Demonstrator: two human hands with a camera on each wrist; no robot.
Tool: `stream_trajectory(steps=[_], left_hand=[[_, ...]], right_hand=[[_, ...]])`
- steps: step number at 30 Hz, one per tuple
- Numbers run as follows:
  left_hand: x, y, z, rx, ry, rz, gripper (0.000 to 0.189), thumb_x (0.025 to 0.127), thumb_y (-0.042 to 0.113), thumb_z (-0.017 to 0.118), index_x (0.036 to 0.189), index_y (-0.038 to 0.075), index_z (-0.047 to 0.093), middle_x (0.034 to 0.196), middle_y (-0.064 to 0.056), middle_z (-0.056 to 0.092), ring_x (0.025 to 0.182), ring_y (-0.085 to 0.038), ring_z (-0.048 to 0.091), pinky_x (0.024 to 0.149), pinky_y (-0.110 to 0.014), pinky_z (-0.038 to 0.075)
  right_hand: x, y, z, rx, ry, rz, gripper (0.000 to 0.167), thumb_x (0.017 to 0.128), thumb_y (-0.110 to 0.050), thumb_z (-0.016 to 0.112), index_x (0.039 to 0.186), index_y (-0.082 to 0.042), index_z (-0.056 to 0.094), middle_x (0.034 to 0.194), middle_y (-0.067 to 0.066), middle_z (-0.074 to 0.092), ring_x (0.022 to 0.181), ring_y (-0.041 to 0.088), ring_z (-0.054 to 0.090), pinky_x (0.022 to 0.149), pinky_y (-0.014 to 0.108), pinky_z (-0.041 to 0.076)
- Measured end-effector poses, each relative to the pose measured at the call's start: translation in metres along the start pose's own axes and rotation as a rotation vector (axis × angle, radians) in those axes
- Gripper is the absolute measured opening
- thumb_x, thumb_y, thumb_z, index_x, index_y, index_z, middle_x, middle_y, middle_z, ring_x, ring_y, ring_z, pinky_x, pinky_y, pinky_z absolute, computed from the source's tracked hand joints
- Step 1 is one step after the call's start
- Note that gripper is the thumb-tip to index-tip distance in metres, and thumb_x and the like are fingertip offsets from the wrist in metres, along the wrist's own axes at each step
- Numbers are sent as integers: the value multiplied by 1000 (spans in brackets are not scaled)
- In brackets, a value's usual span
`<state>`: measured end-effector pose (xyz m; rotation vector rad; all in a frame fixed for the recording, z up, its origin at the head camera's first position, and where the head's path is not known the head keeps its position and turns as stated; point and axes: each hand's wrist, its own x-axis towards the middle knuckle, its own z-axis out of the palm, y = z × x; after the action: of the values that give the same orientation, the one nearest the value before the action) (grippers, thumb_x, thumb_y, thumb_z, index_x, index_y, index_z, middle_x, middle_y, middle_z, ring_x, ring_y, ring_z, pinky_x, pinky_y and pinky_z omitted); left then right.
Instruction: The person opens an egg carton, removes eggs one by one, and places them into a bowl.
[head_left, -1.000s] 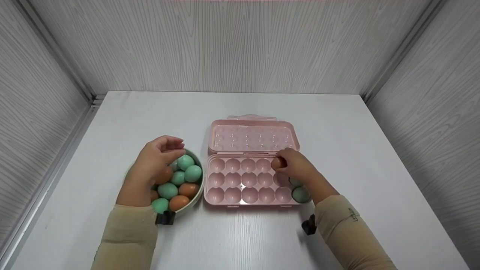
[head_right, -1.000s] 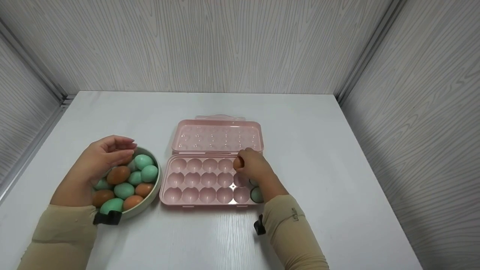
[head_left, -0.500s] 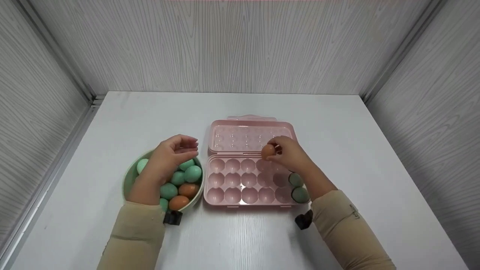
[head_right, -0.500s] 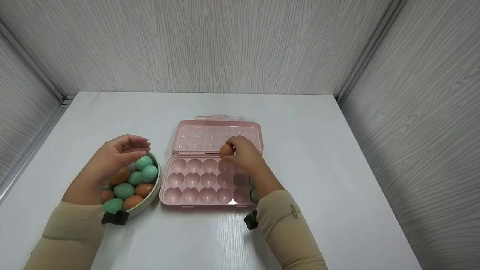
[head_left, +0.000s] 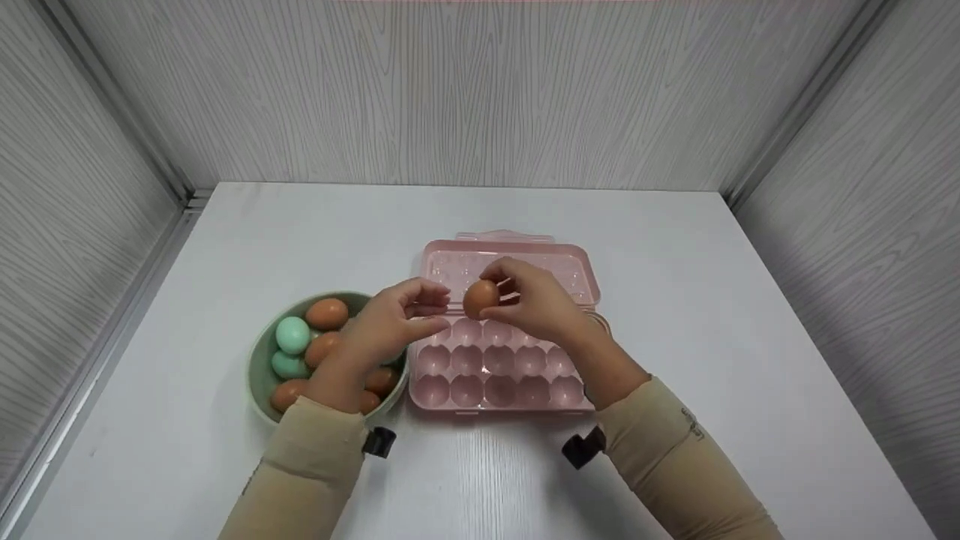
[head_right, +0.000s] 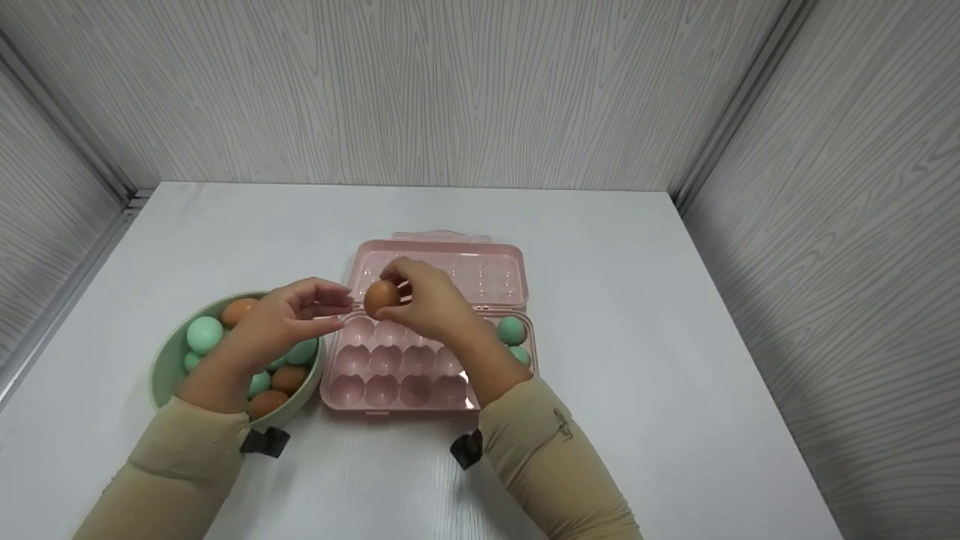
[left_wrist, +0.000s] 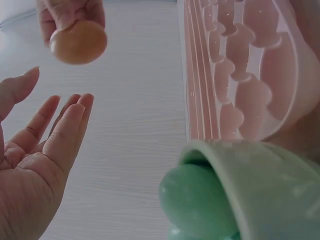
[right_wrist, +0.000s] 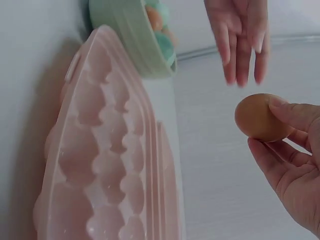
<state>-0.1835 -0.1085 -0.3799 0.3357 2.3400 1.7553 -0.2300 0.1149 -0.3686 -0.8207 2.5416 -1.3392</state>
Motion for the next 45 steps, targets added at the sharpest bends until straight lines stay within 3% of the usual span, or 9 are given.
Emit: stream_trajectory(steps=[4, 11, 22, 27, 35, 45], left_hand=[[2, 4, 10, 39, -24, 30, 41, 82, 13, 68, 120, 11, 53, 115, -6, 57, 109, -21, 55, 89, -31, 47], [3, 7, 15, 52, -7, 60, 45, 80, 12, 70, 121, 12, 51, 115, -7, 55, 108, -20, 56, 86, -29, 48], [0, 11, 6, 140, 32, 55, 49, 79, 21, 73, 123, 15, 54, 116, -3, 57, 107, -19, 56, 88, -32, 47], [-4, 14, -2, 173, 28, 62, 51, 80, 19, 72, 127, 13, 52, 117, -6, 57, 107, -22, 56, 87, -34, 47], [-9, 15, -28, 217, 53, -48, 49, 80, 26, 71, 123, 16, 52, 118, -6, 54, 110, -23, 54, 85, -35, 48], [-14, -7, -61, 253, 118, -197, 43, 80, 24, 71, 116, 16, 49, 119, -4, 52, 113, -23, 50, 94, -41, 41]], right_hand=[[-1, -12, 6, 20, -27, -41, 33, 75, -11, 75, 102, -13, 57, 100, -1, 59, 94, 15, 60, 76, 25, 51], [-2, -22, 11, -4, -69, -72, 32, 77, -9, 73, 105, -15, 58, 102, -3, 58, 96, 13, 58, 78, 24, 50], [-1, -23, 13, 59, -119, -117, 34, 87, -9, 62, 120, -12, 56, 117, -1, 58, 107, 14, 56, 89, 24, 46], [-1, -19, 11, 45, -104, -111, 30, 87, -13, 62, 117, -11, 57, 111, 0, 61, 102, 12, 59, 88, 24, 46], [-2, -6, 4, -3, -85, -69, 15, 87, -18, 62, 101, -11, 63, 94, -1, 63, 89, 10, 59, 84, 28, 48], [-6, 20, -6, -53, -68, 4, 16, 88, -22, 61, 100, -12, 64, 89, -1, 62, 84, 13, 56, 77, 29, 48]])
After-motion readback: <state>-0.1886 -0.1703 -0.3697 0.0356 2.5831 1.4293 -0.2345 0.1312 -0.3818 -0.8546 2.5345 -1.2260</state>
